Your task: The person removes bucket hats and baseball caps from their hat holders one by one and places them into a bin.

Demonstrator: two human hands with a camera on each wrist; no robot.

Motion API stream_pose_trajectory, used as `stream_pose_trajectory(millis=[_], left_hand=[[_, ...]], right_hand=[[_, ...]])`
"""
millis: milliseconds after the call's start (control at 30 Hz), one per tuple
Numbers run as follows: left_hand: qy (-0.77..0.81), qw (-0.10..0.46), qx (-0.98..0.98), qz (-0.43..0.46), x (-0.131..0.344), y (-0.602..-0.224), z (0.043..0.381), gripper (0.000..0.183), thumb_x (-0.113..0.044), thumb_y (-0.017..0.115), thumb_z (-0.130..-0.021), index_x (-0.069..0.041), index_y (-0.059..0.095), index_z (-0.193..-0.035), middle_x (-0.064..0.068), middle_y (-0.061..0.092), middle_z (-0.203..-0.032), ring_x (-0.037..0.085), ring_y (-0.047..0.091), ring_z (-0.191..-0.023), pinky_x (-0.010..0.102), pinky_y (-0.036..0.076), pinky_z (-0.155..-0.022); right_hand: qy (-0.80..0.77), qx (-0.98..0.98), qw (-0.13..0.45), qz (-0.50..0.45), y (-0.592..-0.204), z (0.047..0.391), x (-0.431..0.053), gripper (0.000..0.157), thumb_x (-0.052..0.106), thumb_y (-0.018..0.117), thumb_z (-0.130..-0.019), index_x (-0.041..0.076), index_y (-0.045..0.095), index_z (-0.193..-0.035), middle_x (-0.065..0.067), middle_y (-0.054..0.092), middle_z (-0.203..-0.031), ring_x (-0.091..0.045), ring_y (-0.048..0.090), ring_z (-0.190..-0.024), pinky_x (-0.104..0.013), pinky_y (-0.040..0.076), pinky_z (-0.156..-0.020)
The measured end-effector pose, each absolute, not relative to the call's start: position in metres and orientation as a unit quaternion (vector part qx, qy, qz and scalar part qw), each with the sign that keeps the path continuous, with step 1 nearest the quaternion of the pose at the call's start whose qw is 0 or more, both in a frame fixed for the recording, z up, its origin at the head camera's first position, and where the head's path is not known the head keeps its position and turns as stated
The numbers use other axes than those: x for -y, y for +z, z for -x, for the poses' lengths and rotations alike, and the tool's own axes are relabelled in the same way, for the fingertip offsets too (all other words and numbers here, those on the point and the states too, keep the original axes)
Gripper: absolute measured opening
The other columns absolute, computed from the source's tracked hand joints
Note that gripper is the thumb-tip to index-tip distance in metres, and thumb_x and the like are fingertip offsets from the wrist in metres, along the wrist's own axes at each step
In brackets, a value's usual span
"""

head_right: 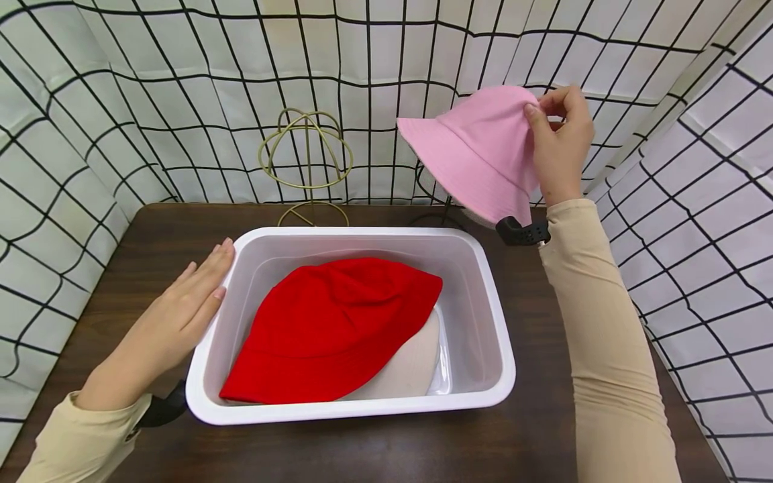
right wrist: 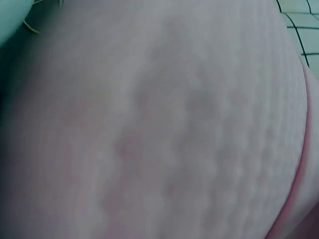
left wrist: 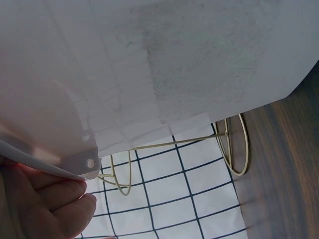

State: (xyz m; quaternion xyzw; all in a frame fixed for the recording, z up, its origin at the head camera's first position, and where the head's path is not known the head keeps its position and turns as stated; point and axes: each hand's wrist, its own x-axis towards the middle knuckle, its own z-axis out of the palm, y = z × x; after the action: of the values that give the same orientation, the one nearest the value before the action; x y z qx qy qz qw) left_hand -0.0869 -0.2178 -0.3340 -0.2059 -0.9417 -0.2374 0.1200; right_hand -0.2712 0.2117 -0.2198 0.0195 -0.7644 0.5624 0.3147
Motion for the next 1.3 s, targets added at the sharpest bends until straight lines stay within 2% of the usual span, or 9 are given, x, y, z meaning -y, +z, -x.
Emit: stream_pose_trajectory(millis=[267,567,800,1000,1300], left_hand=[[-0.236,0.117,0.943,0.204,0.218,-0.334,0.086,0.057,-0.019,0.048,-0.097,-0.002,0.028,-0.147,0.015,0.028,-0.151,0.032,0.028,-0.138,0.057,0.02,-0.109],[-0.239,0.117,0.943,0.202,0.218,-0.334,0.086,0.057,-0.019,0.048,-0.097,-0.002,0.028,-0.147,0.014,0.028,-0.151,0.031,0.028,-0.138,0.057,0.02,-0.109],[-0.238,0.119,0.942,0.203,0.218,-0.335,0.086,0.056,-0.019,0.047,-0.097,-0.002,0.028,-0.147,0.014,0.028,-0.151,0.03,0.027,-0.138,0.056,0.019,-0.109],[-0.238,0.117,0.943,0.199,0.218,-0.335,0.086,0.057,-0.019,0.048,-0.097,-0.002,0.028,-0.147,0.014,0.028,-0.151,0.031,0.028,-0.138,0.056,0.019,-0.11],[-0.235,0.122,0.942,0.207,0.218,-0.335,0.086,0.057,-0.019,0.048,-0.097,-0.002,0.028,-0.147,0.014,0.028,-0.151,0.03,0.028,-0.138,0.056,0.02,-0.109]], right_hand=[[0.574,0.752,0.325,0.011,-0.229,0.278,-0.234,0.013,0.008,0.062,-0.09,0.015,0.053,-0.083,0.004,0.05,-0.086,-0.006,0.048,-0.084,-0.022,0.035,-0.073],[0.554,0.775,0.306,-0.009,-0.233,0.284,-0.248,0.016,0.009,0.056,-0.093,0.015,0.043,-0.086,0.002,0.042,-0.079,-0.006,0.043,-0.078,-0.02,0.03,-0.071],[0.536,0.792,0.291,-0.002,-0.232,0.276,-0.253,0.018,0.01,0.069,-0.085,0.017,0.052,-0.084,0.004,0.047,-0.073,-0.005,0.041,-0.069,-0.019,0.031,-0.064],[0.562,0.78,0.276,0.023,-0.228,0.271,-0.257,0.016,0.011,0.077,-0.079,0.016,0.064,-0.087,0.006,0.054,-0.075,-0.005,0.045,-0.073,-0.018,0.036,-0.068],[0.569,0.738,0.36,0.027,-0.219,0.264,-0.26,0.012,0.008,0.076,-0.079,0.01,0.067,-0.087,0.003,0.054,-0.078,-0.005,0.045,-0.071,-0.02,0.032,-0.066]])
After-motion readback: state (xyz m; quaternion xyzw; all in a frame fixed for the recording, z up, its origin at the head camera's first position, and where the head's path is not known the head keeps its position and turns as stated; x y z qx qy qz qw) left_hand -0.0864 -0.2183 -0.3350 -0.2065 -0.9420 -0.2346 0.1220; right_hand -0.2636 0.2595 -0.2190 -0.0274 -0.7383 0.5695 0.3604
